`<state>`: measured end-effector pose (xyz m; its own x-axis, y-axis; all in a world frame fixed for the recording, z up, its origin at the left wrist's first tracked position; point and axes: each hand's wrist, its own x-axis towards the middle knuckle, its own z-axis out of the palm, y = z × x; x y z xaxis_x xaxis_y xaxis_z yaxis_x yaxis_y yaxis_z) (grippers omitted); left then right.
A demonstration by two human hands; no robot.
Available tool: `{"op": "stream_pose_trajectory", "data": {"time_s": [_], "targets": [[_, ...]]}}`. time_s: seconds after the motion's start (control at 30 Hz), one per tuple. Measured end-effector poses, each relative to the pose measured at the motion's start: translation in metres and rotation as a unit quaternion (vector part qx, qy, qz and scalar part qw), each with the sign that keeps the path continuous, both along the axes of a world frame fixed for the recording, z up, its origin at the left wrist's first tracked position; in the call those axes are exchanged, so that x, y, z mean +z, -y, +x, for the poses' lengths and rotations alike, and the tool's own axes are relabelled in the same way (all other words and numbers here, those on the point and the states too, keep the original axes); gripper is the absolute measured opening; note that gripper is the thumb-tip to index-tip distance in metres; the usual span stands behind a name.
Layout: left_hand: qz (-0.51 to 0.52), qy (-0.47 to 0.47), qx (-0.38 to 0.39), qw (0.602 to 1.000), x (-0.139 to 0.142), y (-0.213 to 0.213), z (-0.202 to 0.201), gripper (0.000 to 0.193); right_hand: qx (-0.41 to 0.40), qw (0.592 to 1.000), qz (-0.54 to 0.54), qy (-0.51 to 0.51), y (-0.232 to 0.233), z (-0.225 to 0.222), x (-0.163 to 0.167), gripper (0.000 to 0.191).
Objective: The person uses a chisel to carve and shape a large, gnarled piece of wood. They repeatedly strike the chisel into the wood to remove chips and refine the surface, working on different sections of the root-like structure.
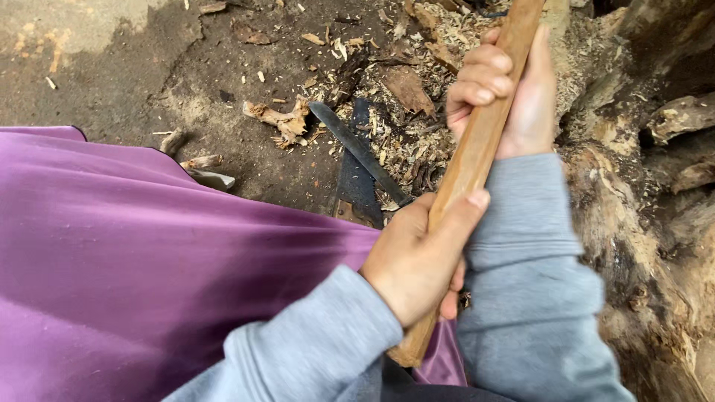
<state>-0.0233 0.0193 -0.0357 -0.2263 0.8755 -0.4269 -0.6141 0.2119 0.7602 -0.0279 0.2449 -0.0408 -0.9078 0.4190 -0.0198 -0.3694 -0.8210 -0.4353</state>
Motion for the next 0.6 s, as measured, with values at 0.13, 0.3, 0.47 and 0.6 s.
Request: {"op": "stream_pose_trajectory", "data": {"time_s": [0.13,0.3,0.47,0.6], "targets": [[0.133,0.282,-0.023,0.95,0.002,0.004,-0.014,0.057,-0.128,0.93,0.214,0.271,-0.015,-0.008,0.007,0.053],[-0.015,-0.171,0.038,0.984,0.02,-0.006,-0.025,0.053,-0.019,0.996,0.011,-0.082,-0.02,-0.022,-0.014,0.058],[0.025,-0.094,0.019,0.995,0.014,-0.019,-0.037,0.053,-0.028,0.998,0.049,0.035,-0.038,-0.028,-0.014,0.058],[0.043,-0.016,0.026,0.999,0.018,-0.017,-0.031,0.051,-0.066,0.992,0.026,0.106,-0.026,-0.023,0.009,0.058]]}}
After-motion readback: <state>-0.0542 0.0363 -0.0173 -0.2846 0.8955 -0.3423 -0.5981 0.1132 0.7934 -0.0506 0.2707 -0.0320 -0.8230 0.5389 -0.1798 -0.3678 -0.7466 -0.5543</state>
